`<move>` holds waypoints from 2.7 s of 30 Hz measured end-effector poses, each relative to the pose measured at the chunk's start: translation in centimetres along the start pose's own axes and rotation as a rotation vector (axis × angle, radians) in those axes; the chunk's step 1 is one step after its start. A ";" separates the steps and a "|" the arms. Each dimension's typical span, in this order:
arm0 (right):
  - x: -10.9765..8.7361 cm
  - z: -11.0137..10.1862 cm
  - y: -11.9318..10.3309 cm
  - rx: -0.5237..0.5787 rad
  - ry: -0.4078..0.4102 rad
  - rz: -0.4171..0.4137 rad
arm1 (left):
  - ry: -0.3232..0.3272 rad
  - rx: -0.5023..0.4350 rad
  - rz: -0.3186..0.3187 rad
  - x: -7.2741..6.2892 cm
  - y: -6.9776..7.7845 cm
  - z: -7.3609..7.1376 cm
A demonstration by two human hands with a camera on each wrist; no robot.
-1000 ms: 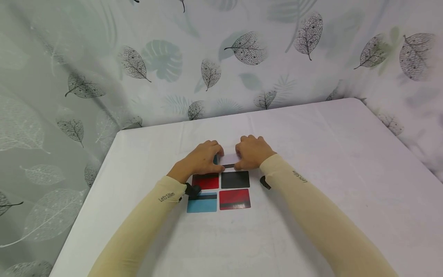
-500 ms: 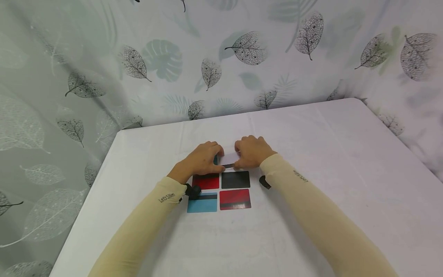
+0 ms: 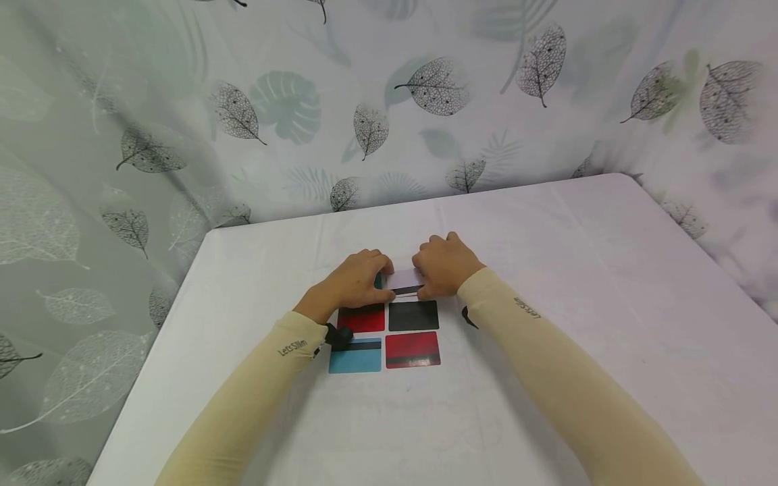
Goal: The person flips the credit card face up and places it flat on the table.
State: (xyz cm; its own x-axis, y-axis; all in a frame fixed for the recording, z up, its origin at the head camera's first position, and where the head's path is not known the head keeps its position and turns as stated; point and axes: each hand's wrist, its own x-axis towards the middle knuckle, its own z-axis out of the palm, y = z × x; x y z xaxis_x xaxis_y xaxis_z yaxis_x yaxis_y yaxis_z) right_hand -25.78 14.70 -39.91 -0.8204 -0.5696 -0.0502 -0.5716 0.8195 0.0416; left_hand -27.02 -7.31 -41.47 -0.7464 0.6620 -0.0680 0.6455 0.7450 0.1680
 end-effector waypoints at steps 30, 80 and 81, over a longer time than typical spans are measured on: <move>-0.2 0.3 0.0 0.027 0.092 -0.023 | 0.078 0.004 0.040 -0.3 0.1 0.0; 0.5 0.5 -0.9 0.223 0.052 0.039 | 0.113 -0.250 0.000 -0.3 -0.5 0.2; 0.5 0.5 -0.9 0.229 0.052 0.039 | 0.112 -0.256 -0.002 -0.4 -0.5 0.2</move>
State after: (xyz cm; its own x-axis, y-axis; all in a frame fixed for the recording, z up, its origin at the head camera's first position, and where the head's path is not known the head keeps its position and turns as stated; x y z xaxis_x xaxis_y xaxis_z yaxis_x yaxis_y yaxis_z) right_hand -25.64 13.71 -40.44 -0.8449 -0.5349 -0.0012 -0.5255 0.8304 -0.1851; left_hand -27.05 -7.89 -41.70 -0.7697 0.6372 0.0382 0.5931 0.6918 0.4119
